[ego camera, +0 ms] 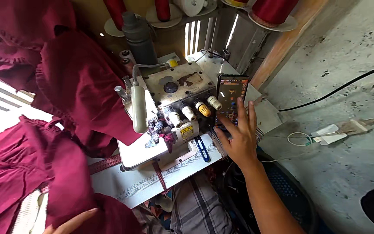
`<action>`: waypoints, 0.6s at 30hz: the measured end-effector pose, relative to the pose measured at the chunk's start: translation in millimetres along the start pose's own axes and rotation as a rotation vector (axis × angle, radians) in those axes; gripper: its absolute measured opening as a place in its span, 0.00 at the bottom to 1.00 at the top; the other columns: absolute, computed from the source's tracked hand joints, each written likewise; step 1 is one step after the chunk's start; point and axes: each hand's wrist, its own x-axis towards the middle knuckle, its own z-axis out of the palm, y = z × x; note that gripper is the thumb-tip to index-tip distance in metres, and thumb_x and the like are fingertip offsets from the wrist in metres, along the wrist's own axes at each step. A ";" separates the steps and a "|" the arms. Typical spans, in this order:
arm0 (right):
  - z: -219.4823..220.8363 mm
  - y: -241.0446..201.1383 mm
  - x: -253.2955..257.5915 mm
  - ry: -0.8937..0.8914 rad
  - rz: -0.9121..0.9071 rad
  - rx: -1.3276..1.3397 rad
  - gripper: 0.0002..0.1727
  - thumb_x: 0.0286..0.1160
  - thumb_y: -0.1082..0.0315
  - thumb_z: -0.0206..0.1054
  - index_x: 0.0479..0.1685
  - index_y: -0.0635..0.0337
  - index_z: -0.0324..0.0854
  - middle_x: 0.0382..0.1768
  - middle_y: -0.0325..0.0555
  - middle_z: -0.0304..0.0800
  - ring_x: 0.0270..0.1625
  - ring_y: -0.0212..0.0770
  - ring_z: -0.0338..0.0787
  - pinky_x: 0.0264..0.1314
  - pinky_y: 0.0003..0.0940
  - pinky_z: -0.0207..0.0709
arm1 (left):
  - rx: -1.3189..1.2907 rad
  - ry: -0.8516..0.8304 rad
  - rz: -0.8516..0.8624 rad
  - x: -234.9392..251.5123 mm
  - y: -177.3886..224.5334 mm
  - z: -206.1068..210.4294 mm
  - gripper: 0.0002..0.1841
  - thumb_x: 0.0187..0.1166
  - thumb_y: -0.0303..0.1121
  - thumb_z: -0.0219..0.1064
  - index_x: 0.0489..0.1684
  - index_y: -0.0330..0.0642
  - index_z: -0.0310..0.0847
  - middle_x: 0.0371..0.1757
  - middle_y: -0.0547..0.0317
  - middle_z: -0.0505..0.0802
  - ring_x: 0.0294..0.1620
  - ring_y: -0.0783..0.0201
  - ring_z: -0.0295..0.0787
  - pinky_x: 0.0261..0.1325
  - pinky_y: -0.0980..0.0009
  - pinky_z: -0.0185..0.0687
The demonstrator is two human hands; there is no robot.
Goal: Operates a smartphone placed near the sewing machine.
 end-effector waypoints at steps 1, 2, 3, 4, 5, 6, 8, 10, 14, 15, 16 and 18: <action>-0.6 -1.3 1.0 0.032 0.009 0.010 0.21 0.81 0.47 0.65 0.70 0.35 0.88 0.93 0.56 0.55 0.94 0.69 0.47 0.90 0.70 0.47 | 0.031 -0.022 0.002 3.4 2.3 6.3 0.12 0.80 0.29 0.66 0.55 0.33 0.89 0.50 0.38 0.95 0.53 0.54 0.91 0.60 0.61 0.84; -1.1 -2.0 1.4 0.052 0.020 0.012 0.21 0.80 0.48 0.65 0.70 0.36 0.88 0.92 0.57 0.57 0.94 0.69 0.49 0.90 0.70 0.49 | 0.045 -0.043 -0.001 5.3 -1.1 12.6 0.13 0.78 0.29 0.65 0.54 0.34 0.90 0.48 0.38 0.95 0.51 0.54 0.91 0.58 0.62 0.83; -1.6 -2.0 0.7 0.057 0.029 0.007 0.21 0.81 0.49 0.66 0.71 0.36 0.88 0.92 0.58 0.57 0.94 0.69 0.49 0.90 0.69 0.50 | 0.055 -0.063 -0.009 5.3 -9.6 19.1 0.13 0.77 0.30 0.65 0.53 0.36 0.91 0.48 0.40 0.95 0.51 0.55 0.92 0.58 0.62 0.83; -1.7 -1.0 -1.0 0.055 0.033 0.009 0.21 0.81 0.49 0.66 0.70 0.36 0.88 0.92 0.58 0.57 0.93 0.70 0.49 0.90 0.69 0.49 | 0.060 -0.069 -0.020 4.8 -20.2 26.6 0.14 0.75 0.30 0.64 0.53 0.37 0.91 0.48 0.43 0.95 0.51 0.57 0.92 0.58 0.63 0.83; -1.5 1.0 -3.7 0.060 0.031 0.022 0.19 0.82 0.50 0.66 0.67 0.36 0.90 0.91 0.58 0.59 0.93 0.70 0.50 0.90 0.69 0.49 | 0.062 -0.056 -0.031 5.0 -30.4 35.6 0.15 0.72 0.31 0.63 0.51 0.39 0.91 0.47 0.45 0.96 0.51 0.59 0.92 0.57 0.63 0.84; -1.9 3.2 -7.0 0.067 0.024 0.040 0.17 0.81 0.50 0.66 0.63 0.36 0.93 0.90 0.58 0.62 0.93 0.71 0.51 0.90 0.69 0.50 | 0.058 -0.036 -0.045 5.4 -39.5 45.5 0.15 0.70 0.32 0.63 0.50 0.40 0.92 0.47 0.48 0.96 0.50 0.60 0.92 0.57 0.63 0.84; -3.9 5.7 -12.9 0.076 0.017 0.093 0.14 0.81 0.52 0.66 0.55 0.37 0.96 0.87 0.58 0.69 0.92 0.72 0.55 0.90 0.69 0.52 | 0.043 0.033 -0.067 4.3 -55.4 66.1 0.16 0.68 0.36 0.63 0.46 0.42 0.92 0.45 0.52 0.96 0.49 0.65 0.91 0.56 0.66 0.83; -6.4 7.7 -15.6 0.091 0.028 0.118 0.15 0.81 0.52 0.66 0.56 0.41 0.96 0.85 0.58 0.71 0.91 0.71 0.57 0.90 0.68 0.54 | 0.023 0.099 -0.065 2.7 -62.4 77.6 0.15 0.70 0.40 0.64 0.43 0.43 0.92 0.43 0.55 0.95 0.51 0.71 0.89 0.58 0.74 0.80; -5.8 7.7 -11.5 0.071 0.071 0.025 0.25 0.82 0.50 0.65 0.74 0.46 0.85 0.91 0.62 0.59 0.93 0.70 0.53 0.91 0.67 0.52 | 0.015 0.126 -0.073 2.0 -60.5 80.0 0.14 0.70 0.41 0.65 0.42 0.42 0.92 0.43 0.56 0.96 0.50 0.74 0.88 0.59 0.77 0.79; -3.8 6.9 -11.2 0.064 0.068 0.016 0.24 0.82 0.49 0.65 0.73 0.44 0.86 0.91 0.62 0.58 0.92 0.71 0.52 0.90 0.68 0.52 | 0.012 0.128 -0.076 1.6 -60.4 80.3 0.14 0.70 0.40 0.65 0.43 0.42 0.92 0.43 0.56 0.95 0.51 0.74 0.89 0.59 0.78 0.79; -1.6 5.9 -11.6 0.062 0.059 0.020 0.22 0.82 0.50 0.65 0.70 0.41 0.89 0.90 0.62 0.59 0.92 0.72 0.52 0.90 0.69 0.51 | 0.007 0.132 -0.079 1.5 -60.2 80.7 0.14 0.70 0.40 0.66 0.42 0.42 0.92 0.43 0.56 0.95 0.51 0.74 0.89 0.59 0.78 0.79; 1.5 2.1 -12.9 0.074 0.040 0.057 0.17 0.81 0.51 0.65 0.62 0.38 0.93 0.89 0.62 0.63 0.91 0.73 0.54 0.89 0.70 0.51 | 0.007 0.136 -0.079 0.6 -60.6 81.5 0.14 0.71 0.40 0.66 0.43 0.43 0.92 0.43 0.57 0.95 0.51 0.75 0.88 0.59 0.79 0.79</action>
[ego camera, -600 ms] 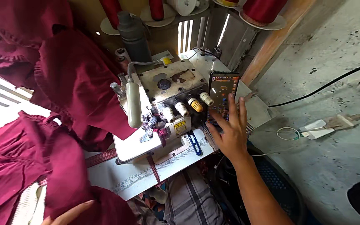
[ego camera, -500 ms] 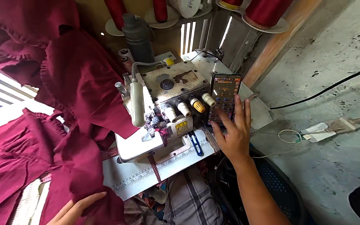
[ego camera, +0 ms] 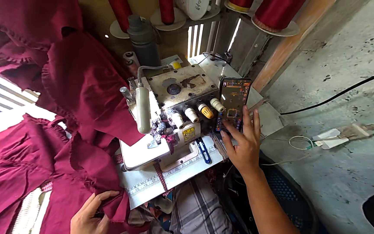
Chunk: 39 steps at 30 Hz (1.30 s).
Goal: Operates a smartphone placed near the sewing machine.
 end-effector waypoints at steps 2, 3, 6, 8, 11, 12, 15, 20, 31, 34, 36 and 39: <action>-0.8 -2.7 -1.2 0.011 -0.003 0.030 0.17 0.81 0.52 0.65 0.60 0.38 0.94 0.88 0.61 0.66 0.91 0.73 0.55 0.90 0.70 0.52 | 0.008 0.008 0.002 -0.9 -1.1 0.9 0.14 0.71 0.40 0.65 0.43 0.43 0.92 0.43 0.57 0.95 0.50 0.75 0.88 0.59 0.79 0.78; -1.7 -2.7 -1.3 0.025 0.002 0.034 0.17 0.81 0.52 0.65 0.61 0.39 0.94 0.88 0.61 0.66 0.91 0.72 0.56 0.89 0.69 0.52 | 0.013 0.009 0.000 -0.9 -1.1 1.1 0.14 0.71 0.41 0.65 0.43 0.44 0.92 0.43 0.58 0.96 0.50 0.75 0.88 0.59 0.79 0.78; -3.0 0.3 -1.5 0.064 0.044 -0.016 0.20 0.82 0.53 0.64 0.68 0.45 0.90 0.88 0.62 0.64 0.91 0.71 0.56 0.90 0.67 0.54 | 0.018 0.005 0.000 -0.8 -0.6 0.8 0.14 0.70 0.40 0.65 0.42 0.43 0.92 0.43 0.57 0.95 0.50 0.74 0.88 0.59 0.78 0.78; -1.9 1.0 -0.6 0.030 0.061 -0.065 0.23 0.82 0.52 0.64 0.72 0.45 0.87 0.90 0.62 0.60 0.92 0.72 0.53 0.90 0.69 0.51 | 0.012 -0.002 0.009 0.3 -0.5 0.4 0.14 0.69 0.39 0.64 0.42 0.41 0.92 0.43 0.55 0.95 0.50 0.72 0.89 0.59 0.76 0.79; 1.6 -1.5 0.0 -0.042 0.021 -0.090 0.23 0.82 0.46 0.63 0.73 0.37 0.87 0.91 0.63 0.57 0.92 0.75 0.49 0.89 0.73 0.48 | 0.012 -0.006 0.012 1.0 0.2 0.3 0.14 0.69 0.37 0.64 0.42 0.40 0.92 0.42 0.54 0.95 0.50 0.71 0.89 0.59 0.75 0.79; 2.9 -2.3 -0.3 -0.049 0.009 -0.079 0.22 0.82 0.45 0.63 0.71 0.35 0.87 0.91 0.63 0.57 0.92 0.75 0.49 0.89 0.73 0.48 | 0.012 -0.004 0.012 1.0 0.4 0.5 0.14 0.69 0.37 0.64 0.42 0.40 0.92 0.42 0.54 0.95 0.50 0.71 0.88 0.58 0.76 0.78; 3.7 -2.9 -2.7 -0.029 -0.003 -0.016 0.20 0.83 0.47 0.63 0.67 0.33 0.90 0.90 0.63 0.60 0.92 0.73 0.50 0.90 0.71 0.49 | 0.010 0.000 0.007 0.2 0.2 0.7 0.14 0.70 0.38 0.64 0.42 0.42 0.92 0.43 0.55 0.95 0.51 0.73 0.88 0.59 0.77 0.78; -1.7 -0.5 -6.0 0.087 0.048 0.024 0.18 0.82 0.55 0.65 0.62 0.47 0.92 0.86 0.65 0.68 0.90 0.72 0.59 0.90 0.66 0.56 | 0.012 0.004 0.006 0.5 -0.6 1.0 0.14 0.70 0.40 0.64 0.42 0.43 0.92 0.42 0.57 0.95 0.50 0.74 0.88 0.58 0.78 0.78; 5.8 -3.9 -8.0 -0.048 0.025 -0.031 0.20 0.81 0.48 0.65 0.69 0.35 0.89 0.90 0.64 0.59 0.92 0.74 0.52 0.89 0.72 0.51 | 0.013 0.007 -0.003 -0.1 -0.3 1.5 0.13 0.70 0.38 0.64 0.42 0.43 0.92 0.42 0.56 0.95 0.51 0.74 0.88 0.59 0.78 0.78; 4.0 -4.5 -9.4 0.005 0.030 0.035 0.18 0.81 0.51 0.65 0.63 0.38 0.93 0.88 0.66 0.64 0.91 0.74 0.54 0.90 0.70 0.52 | 0.006 0.009 -0.002 0.0 -0.1 1.6 0.13 0.70 0.39 0.65 0.42 0.43 0.92 0.43 0.57 0.96 0.51 0.75 0.88 0.60 0.79 0.77; 2.3 -3.4 -11.4 0.049 0.044 0.051 0.17 0.81 0.54 0.65 0.60 0.42 0.94 0.85 0.67 0.67 0.90 0.73 0.58 0.89 0.67 0.55 | 0.008 0.012 -0.003 -0.1 0.4 2.0 0.13 0.69 0.39 0.65 0.41 0.43 0.92 0.42 0.57 0.96 0.51 0.74 0.88 0.59 0.79 0.78; -1.3 -0.4 -12.7 0.079 0.047 0.039 0.16 0.81 0.57 0.65 0.57 0.47 0.94 0.83 0.67 0.71 0.89 0.72 0.61 0.89 0.65 0.56 | 0.018 0.004 -0.011 -0.2 0.8 1.5 0.14 0.70 0.40 0.65 0.42 0.43 0.92 0.43 0.56 0.95 0.52 0.73 0.88 0.60 0.77 0.78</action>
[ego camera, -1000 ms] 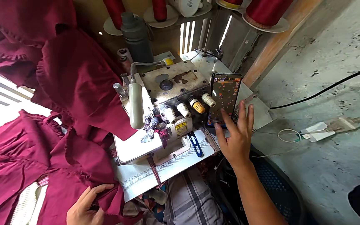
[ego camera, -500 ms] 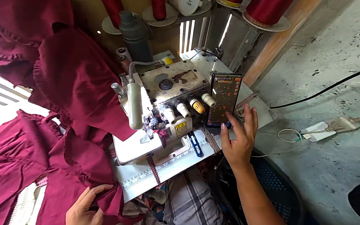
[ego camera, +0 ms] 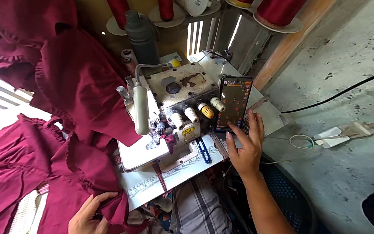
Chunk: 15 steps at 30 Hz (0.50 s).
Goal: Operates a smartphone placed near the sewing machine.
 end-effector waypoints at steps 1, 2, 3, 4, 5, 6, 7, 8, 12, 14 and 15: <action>-0.8 1.1 0.2 0.002 -0.004 0.000 0.15 0.81 0.57 0.65 0.56 0.47 0.95 0.83 0.67 0.71 0.89 0.72 0.61 0.90 0.64 0.56 | 0.003 0.003 0.000 0.1 -0.1 0.2 0.14 0.70 0.40 0.64 0.42 0.43 0.92 0.43 0.55 0.95 0.52 0.73 0.89 0.59 0.77 0.78; -0.9 2.4 0.5 0.003 -0.007 -0.001 0.15 0.81 0.57 0.65 0.54 0.46 0.96 0.82 0.67 0.72 0.89 0.73 0.61 0.90 0.65 0.56 | 0.004 0.003 -0.001 0.2 -0.3 0.2 0.14 0.70 0.40 0.64 0.42 0.43 0.92 0.43 0.55 0.95 0.52 0.72 0.89 0.60 0.77 0.79; -0.8 4.0 1.2 0.000 -0.009 -0.007 0.14 0.81 0.57 0.65 0.54 0.45 0.96 0.82 0.67 0.72 0.89 0.73 0.61 0.90 0.65 0.56 | 0.003 0.001 -0.002 0.2 -0.3 0.0 0.14 0.71 0.41 0.65 0.42 0.44 0.92 0.43 0.55 0.95 0.52 0.73 0.88 0.60 0.77 0.78; -0.7 5.6 2.6 -0.003 -0.006 -0.016 0.15 0.81 0.56 0.65 0.55 0.44 0.96 0.83 0.66 0.71 0.89 0.73 0.60 0.89 0.66 0.55 | 0.000 -0.001 0.001 0.3 -0.8 -0.1 0.14 0.71 0.41 0.65 0.42 0.44 0.92 0.43 0.56 0.95 0.52 0.73 0.88 0.59 0.78 0.78; -0.7 7.0 4.8 -0.010 0.003 -0.029 0.16 0.81 0.55 0.65 0.58 0.44 0.94 0.85 0.66 0.69 0.90 0.73 0.58 0.90 0.67 0.54 | -0.001 -0.001 0.004 0.3 -1.1 0.0 0.14 0.70 0.40 0.64 0.42 0.43 0.92 0.43 0.55 0.95 0.51 0.73 0.88 0.59 0.78 0.78; -0.7 8.1 7.2 -0.017 0.015 -0.049 0.18 0.81 0.54 0.65 0.63 0.44 0.92 0.87 0.64 0.66 0.91 0.72 0.56 0.90 0.67 0.53 | -0.001 -0.001 0.005 0.2 -1.1 0.0 0.14 0.70 0.40 0.64 0.42 0.43 0.92 0.42 0.55 0.95 0.51 0.73 0.88 0.59 0.78 0.77; -0.8 9.0 9.4 -0.020 0.026 -0.063 0.21 0.81 0.53 0.65 0.68 0.45 0.90 0.89 0.63 0.63 0.92 0.71 0.54 0.91 0.67 0.52 | -0.002 0.000 0.004 0.1 -1.0 0.1 0.14 0.70 0.40 0.64 0.42 0.43 0.92 0.42 0.56 0.95 0.51 0.73 0.88 0.59 0.78 0.77; -1.0 9.1 11.1 -0.017 0.033 -0.070 0.23 0.81 0.52 0.65 0.71 0.46 0.87 0.90 0.62 0.61 0.92 0.70 0.53 0.92 0.66 0.51 | -0.003 -0.002 0.002 0.0 -1.2 0.0 0.14 0.70 0.40 0.64 0.42 0.44 0.92 0.42 0.56 0.95 0.51 0.73 0.88 0.59 0.78 0.78; 0.2 6.3 9.9 0.011 0.023 -0.062 0.24 0.81 0.53 0.65 0.73 0.49 0.86 0.89 0.64 0.62 0.92 0.70 0.56 0.91 0.65 0.54 | -0.009 -0.004 0.002 0.0 -2.7 0.0 0.14 0.69 0.40 0.65 0.42 0.43 0.92 0.43 0.56 0.95 0.51 0.74 0.88 0.59 0.78 0.78; 1.7 4.4 6.3 0.025 0.035 -0.048 0.23 0.81 0.54 0.65 0.71 0.51 0.87 0.88 0.66 0.63 0.91 0.71 0.57 0.91 0.64 0.54 | -0.009 -0.007 0.002 0.2 -2.0 -0.3 0.14 0.69 0.39 0.64 0.42 0.43 0.92 0.43 0.56 0.95 0.51 0.74 0.88 0.59 0.78 0.77; 2.3 3.5 4.4 0.033 0.043 -0.041 0.23 0.81 0.55 0.65 0.70 0.53 0.87 0.87 0.67 0.64 0.91 0.71 0.57 0.91 0.63 0.54 | -0.007 -0.005 0.004 0.3 -1.9 -0.3 0.14 0.68 0.38 0.64 0.42 0.43 0.92 0.42 0.56 0.95 0.50 0.74 0.88 0.58 0.78 0.77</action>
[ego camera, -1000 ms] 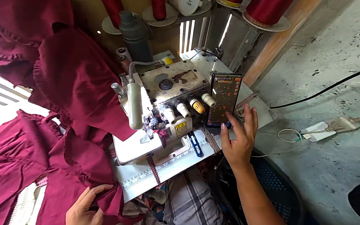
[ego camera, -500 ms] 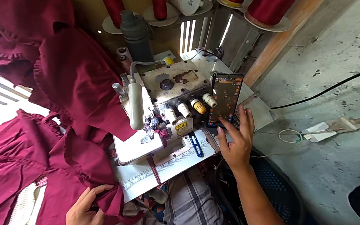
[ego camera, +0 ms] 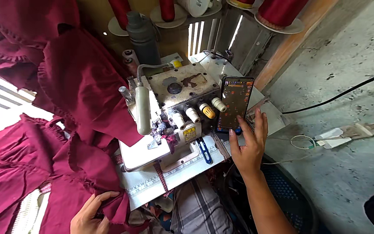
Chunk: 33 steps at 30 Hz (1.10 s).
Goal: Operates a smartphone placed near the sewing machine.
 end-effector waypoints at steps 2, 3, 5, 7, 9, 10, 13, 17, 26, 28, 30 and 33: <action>0.9 -2.4 -4.1 0.000 0.001 0.005 0.22 0.80 0.55 0.65 0.69 0.54 0.88 0.86 0.69 0.65 0.90 0.72 0.58 0.91 0.64 0.55 | 0.002 0.000 -0.002 0.2 0.3 0.0 0.14 0.68 0.38 0.64 0.42 0.43 0.92 0.42 0.57 0.95 0.50 0.73 0.88 0.58 0.78 0.77; 1.4 -4.3 -5.9 -0.018 -0.010 0.001 0.21 0.81 0.55 0.65 0.68 0.52 0.89 0.86 0.69 0.65 0.90 0.72 0.58 0.91 0.65 0.54 | 0.001 -0.005 -0.005 0.3 0.6 -0.3 0.14 0.68 0.39 0.64 0.42 0.43 0.92 0.42 0.57 0.95 0.50 0.74 0.88 0.58 0.78 0.77; 3.1 -7.1 -7.8 -0.067 -0.033 -0.012 0.19 0.82 0.53 0.64 0.65 0.45 0.91 0.86 0.68 0.65 0.90 0.74 0.57 0.89 0.69 0.53 | 0.000 -0.019 -0.007 0.8 0.1 -1.5 0.14 0.68 0.40 0.65 0.43 0.44 0.92 0.42 0.58 0.95 0.50 0.75 0.87 0.58 0.78 0.77; 3.2 -5.9 -6.7 -0.071 -0.025 -0.019 0.19 0.82 0.52 0.63 0.64 0.42 0.92 0.86 0.65 0.66 0.90 0.74 0.57 0.89 0.70 0.52 | -0.007 -0.029 -0.006 1.0 -1.4 -2.3 0.14 0.68 0.40 0.65 0.43 0.44 0.92 0.43 0.58 0.95 0.50 0.75 0.87 0.58 0.78 0.77; 0.8 -3.7 -3.4 -0.027 0.016 -0.035 0.20 0.83 0.54 0.62 0.67 0.48 0.90 0.87 0.65 0.66 0.90 0.73 0.57 0.90 0.68 0.54 | -0.010 -0.028 -0.007 1.1 -2.2 -2.5 0.15 0.68 0.41 0.66 0.43 0.44 0.92 0.42 0.59 0.96 0.50 0.75 0.88 0.59 0.78 0.78; 0.3 -3.2 -2.1 -0.001 0.039 -0.038 0.22 0.83 0.55 0.62 0.70 0.52 0.88 0.87 0.66 0.65 0.90 0.73 0.57 0.90 0.67 0.54 | -0.009 -0.024 -0.008 1.0 -2.2 -2.4 0.15 0.69 0.41 0.66 0.43 0.44 0.92 0.42 0.59 0.96 0.50 0.75 0.87 0.59 0.78 0.77; 0.9 -6.8 -1.4 -0.018 0.020 -0.031 0.25 0.83 0.55 0.63 0.74 0.56 0.85 0.87 0.69 0.63 0.91 0.73 0.57 0.91 0.66 0.54 | 0.002 -0.017 -0.008 0.8 -1.8 -1.2 0.15 0.68 0.41 0.65 0.43 0.44 0.92 0.42 0.58 0.96 0.49 0.73 0.88 0.59 0.76 0.78; 2.9 -6.8 -0.4 -0.064 -0.027 -0.047 0.20 0.83 0.53 0.63 0.67 0.43 0.90 0.87 0.65 0.66 0.90 0.74 0.57 0.89 0.71 0.53 | 0.020 -0.176 0.000 7.8 -1.9 -23.8 0.16 0.67 0.35 0.64 0.49 0.44 0.93 0.46 0.55 0.97 0.49 0.64 0.91 0.56 0.64 0.83; 2.6 -7.1 2.6 -0.092 -0.070 -0.039 0.21 0.83 0.52 0.62 0.68 0.45 0.90 0.87 0.66 0.64 0.90 0.75 0.57 0.89 0.70 0.53 | 0.106 -0.379 0.102 42.4 71.0 -63.2 0.12 0.64 0.32 0.70 0.43 0.40 0.89 0.66 0.26 0.82 0.65 0.35 0.83 0.61 0.42 0.82; 1.1 -6.1 1.6 -0.039 -0.016 -0.035 0.21 0.84 0.55 0.62 0.68 0.49 0.90 0.87 0.67 0.65 0.90 0.75 0.57 0.90 0.69 0.53 | 0.142 -0.393 0.183 34.8 83.0 -25.5 0.06 0.62 0.32 0.71 0.34 0.45 0.89 0.63 0.38 0.89 0.61 0.42 0.90 0.55 0.44 0.88; 0.2 -8.3 -0.2 0.017 0.030 -0.037 0.23 0.83 0.57 0.61 0.71 0.56 0.87 0.86 0.72 0.64 0.90 0.75 0.58 0.91 0.66 0.53 | 0.149 -0.408 0.259 20.8 77.3 7.9 0.07 0.63 0.31 0.69 0.35 0.48 0.91 0.60 0.48 0.93 0.62 0.47 0.91 0.59 0.47 0.88; -0.4 -13.6 -1.7 -0.028 0.003 -0.045 0.25 0.83 0.55 0.62 0.73 0.57 0.85 0.86 0.72 0.63 0.90 0.75 0.58 0.91 0.66 0.55 | -0.053 -0.361 0.189 6.4 66.0 5.1 0.22 0.77 0.35 0.67 0.71 0.44 0.84 0.70 0.51 0.90 0.73 0.55 0.86 0.75 0.53 0.81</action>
